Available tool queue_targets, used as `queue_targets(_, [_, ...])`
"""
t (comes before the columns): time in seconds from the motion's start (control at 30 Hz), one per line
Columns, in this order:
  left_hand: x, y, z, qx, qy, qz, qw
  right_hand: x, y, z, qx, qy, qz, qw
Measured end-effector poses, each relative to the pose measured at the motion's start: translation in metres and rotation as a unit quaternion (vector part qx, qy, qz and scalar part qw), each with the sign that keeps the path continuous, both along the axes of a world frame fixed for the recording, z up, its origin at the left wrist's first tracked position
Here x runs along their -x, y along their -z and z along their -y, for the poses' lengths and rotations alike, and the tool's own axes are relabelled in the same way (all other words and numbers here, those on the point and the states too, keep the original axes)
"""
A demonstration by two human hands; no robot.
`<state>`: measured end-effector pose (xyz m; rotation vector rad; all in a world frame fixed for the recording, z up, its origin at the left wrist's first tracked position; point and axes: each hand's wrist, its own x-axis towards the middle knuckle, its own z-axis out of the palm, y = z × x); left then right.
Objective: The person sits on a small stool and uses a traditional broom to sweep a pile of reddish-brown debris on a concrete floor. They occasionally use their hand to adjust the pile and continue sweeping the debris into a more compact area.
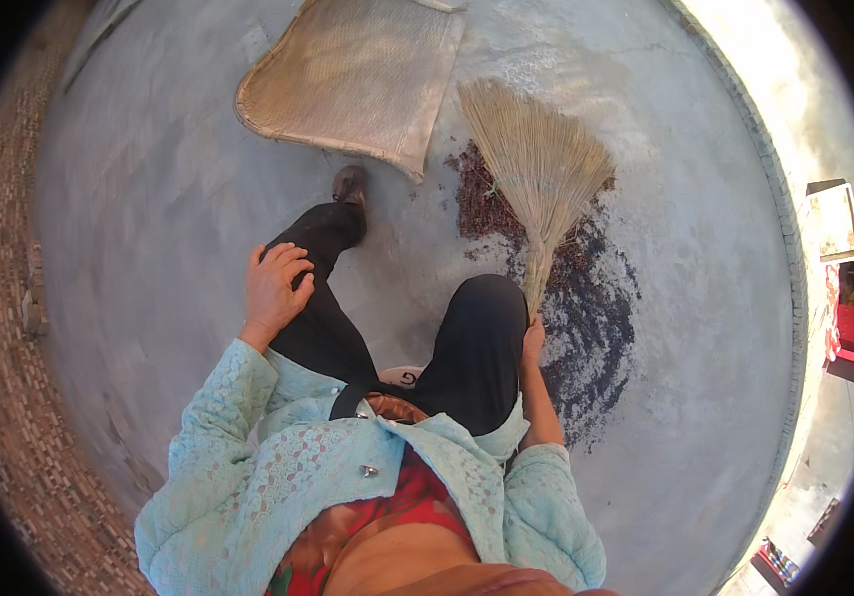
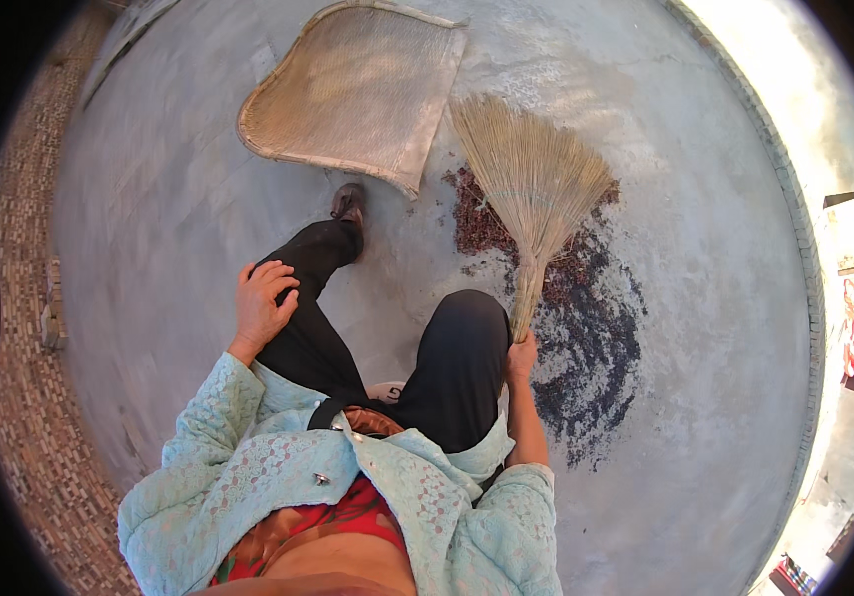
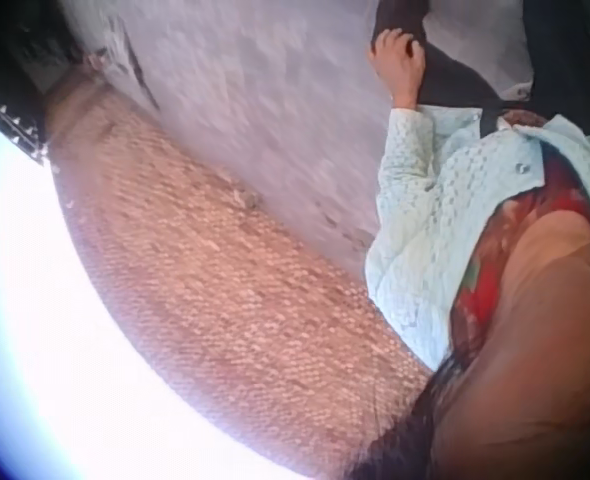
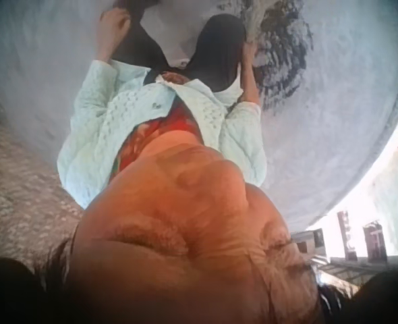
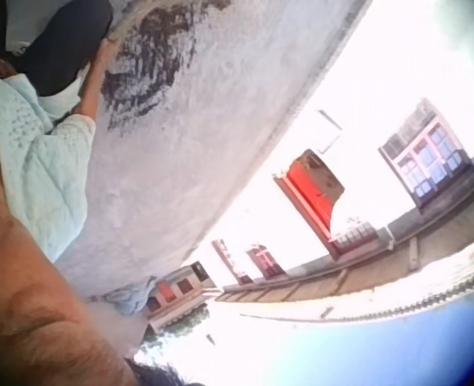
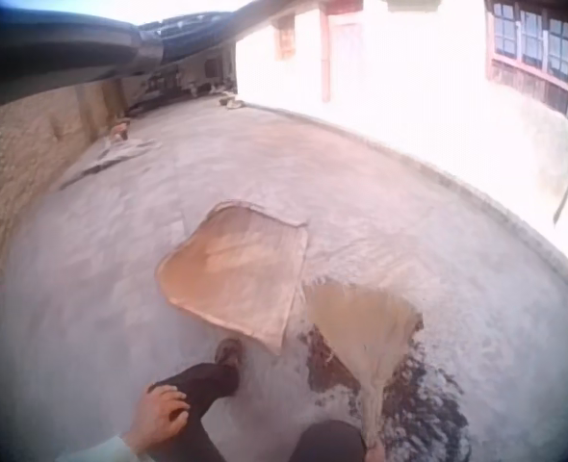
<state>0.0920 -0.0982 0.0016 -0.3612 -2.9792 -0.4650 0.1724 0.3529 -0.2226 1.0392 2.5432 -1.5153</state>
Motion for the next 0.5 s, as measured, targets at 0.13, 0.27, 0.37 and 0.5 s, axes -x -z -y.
queue_targets(0.13, [0.009,-0.004,-0.003,0.003,0.000,0.011,1.000,0.017,0.021,0.009,0.039,-0.005,-0.031,0.999])
queue_targets(0.27, [0.007,-0.011,0.004,0.020,-0.012,0.035,0.999,0.056,-0.007,0.019,0.024,-0.008,-0.050,0.998])
queue_targets(0.37, [0.007,-0.011,0.002,0.018,-0.014,0.052,0.998,0.083,0.011,0.013,0.015,0.003,-0.100,0.995])
queue_targets(0.5, [0.007,-0.015,-0.002,0.029,-0.019,0.074,0.997,0.104,0.059,0.018,-0.069,0.001,-0.063,0.996])
